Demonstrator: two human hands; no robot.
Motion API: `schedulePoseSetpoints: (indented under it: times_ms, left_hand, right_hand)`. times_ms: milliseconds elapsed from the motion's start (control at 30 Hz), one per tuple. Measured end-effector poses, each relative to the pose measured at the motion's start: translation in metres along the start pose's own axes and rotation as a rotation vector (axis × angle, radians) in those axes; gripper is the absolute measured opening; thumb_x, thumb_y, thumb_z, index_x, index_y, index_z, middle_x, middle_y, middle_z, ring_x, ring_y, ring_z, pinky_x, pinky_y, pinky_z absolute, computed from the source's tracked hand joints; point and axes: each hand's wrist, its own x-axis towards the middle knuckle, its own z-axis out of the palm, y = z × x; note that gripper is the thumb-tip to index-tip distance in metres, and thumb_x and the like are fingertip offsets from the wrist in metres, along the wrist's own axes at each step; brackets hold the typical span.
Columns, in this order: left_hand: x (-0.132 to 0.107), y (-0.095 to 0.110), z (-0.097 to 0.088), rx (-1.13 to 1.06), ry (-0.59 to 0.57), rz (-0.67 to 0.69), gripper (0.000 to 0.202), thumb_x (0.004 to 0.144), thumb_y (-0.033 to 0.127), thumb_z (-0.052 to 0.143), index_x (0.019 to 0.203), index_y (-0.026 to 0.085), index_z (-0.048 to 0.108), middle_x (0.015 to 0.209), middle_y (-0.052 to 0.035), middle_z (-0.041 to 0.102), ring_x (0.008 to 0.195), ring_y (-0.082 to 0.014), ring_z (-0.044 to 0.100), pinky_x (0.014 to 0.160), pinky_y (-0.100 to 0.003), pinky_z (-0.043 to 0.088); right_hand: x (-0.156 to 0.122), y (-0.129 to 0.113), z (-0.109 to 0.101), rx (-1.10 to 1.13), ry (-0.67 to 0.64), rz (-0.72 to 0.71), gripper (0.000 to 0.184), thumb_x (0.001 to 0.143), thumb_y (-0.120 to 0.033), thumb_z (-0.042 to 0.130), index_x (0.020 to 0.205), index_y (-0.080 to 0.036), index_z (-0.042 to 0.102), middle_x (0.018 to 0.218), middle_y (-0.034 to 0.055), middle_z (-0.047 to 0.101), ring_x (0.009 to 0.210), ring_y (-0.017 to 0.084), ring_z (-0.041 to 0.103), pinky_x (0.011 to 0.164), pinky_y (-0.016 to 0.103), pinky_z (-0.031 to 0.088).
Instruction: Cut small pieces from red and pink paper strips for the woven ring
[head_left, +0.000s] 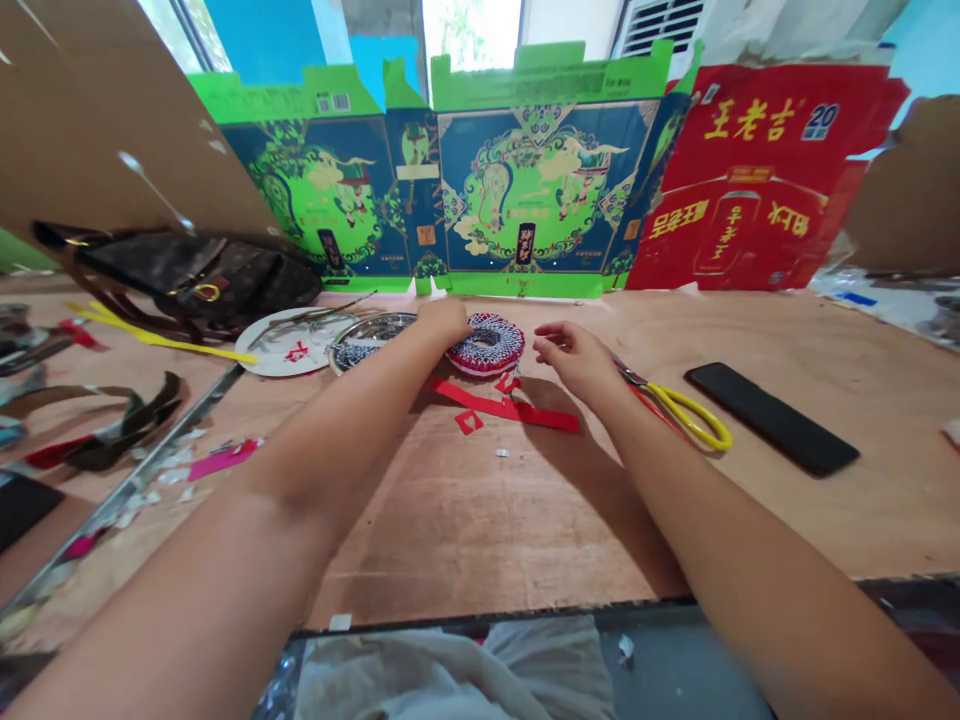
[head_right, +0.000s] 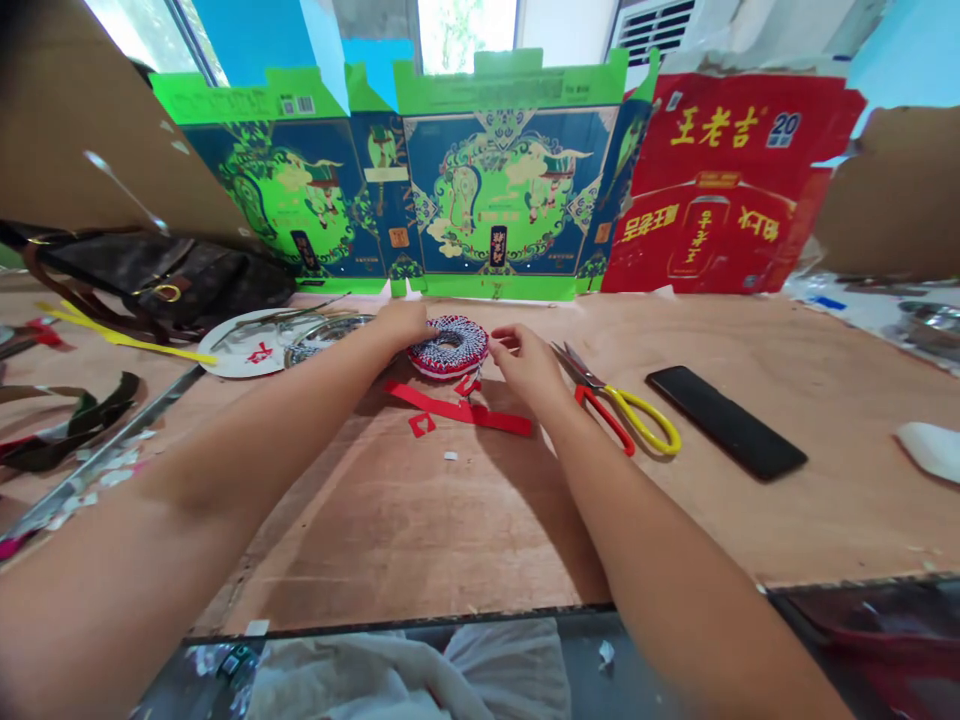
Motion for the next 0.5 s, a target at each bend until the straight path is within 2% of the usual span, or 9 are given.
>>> schedulePoseSetpoints:
  times_ms: [100,167,267,400,500]
  left_hand:
    - [-0.007,0.005,0.0,-0.057,0.114,0.047,0.044,0.091,0.038,0.065,0.124,0.01,0.061,0.121,-0.0177,0.067,0.113,-0.0295,0.063,0.096,-0.041,0.049]
    - [-0.015,0.009,-0.006,-0.093,0.223,0.094,0.05,0.092,0.037,0.061,0.132,0.007,0.056,0.126,-0.0206,0.065,0.119,-0.031,0.059,0.1,-0.038,0.044]
    - [-0.026,0.012,-0.022,-0.135,0.379,0.161,0.049,0.095,0.034,0.052,0.138,0.011,0.052,0.136,-0.0171,0.058,0.124,-0.0288,0.055,0.104,-0.036,0.041]
    - [-0.035,0.004,-0.043,-0.207,0.593,0.196,0.038,0.089,0.029,0.056,0.121,0.014,0.067,0.12,-0.0134,0.066,0.109,-0.0272,0.061,0.097,-0.036,0.045]
    - [-0.039,-0.009,-0.049,-0.248,0.604,0.166,0.037,0.084,0.028,0.058,0.114,0.011,0.072,0.112,-0.0141,0.07,0.106,-0.0277,0.063,0.096,-0.037,0.046]
  right_hand:
    - [0.004,0.0,-0.004,0.008,0.02,-0.007,0.022,0.082,-0.031,0.064,0.099,-0.018,0.064,0.093,0.0086,0.07,0.081,0.02,0.067,0.077,0.037,0.055]
    - [0.004,-0.001,-0.006,0.028,0.032,-0.007,0.022,0.083,-0.031,0.063,0.101,-0.018,0.063,0.095,0.0087,0.07,0.081,0.019,0.067,0.076,0.035,0.055]
    - [0.003,-0.005,-0.006,0.069,0.047,0.001,0.025,0.088,-0.035,0.058,0.106,-0.017,0.06,0.097,0.0082,0.069,0.076,0.016,0.067,0.073,0.031,0.055]
    - [-0.001,-0.009,-0.001,0.107,0.052,0.035,0.03,0.09,-0.039,0.054,0.11,-0.016,0.059,0.092,0.0071,0.067,0.068,0.013,0.064,0.063,0.027,0.054]
    - [-0.003,-0.011,0.001,0.134,0.051,0.06,0.046,0.084,-0.045,0.063,0.12,-0.018,0.056,0.104,0.0095,0.066,0.072,0.015,0.065,0.056,0.026,0.053]
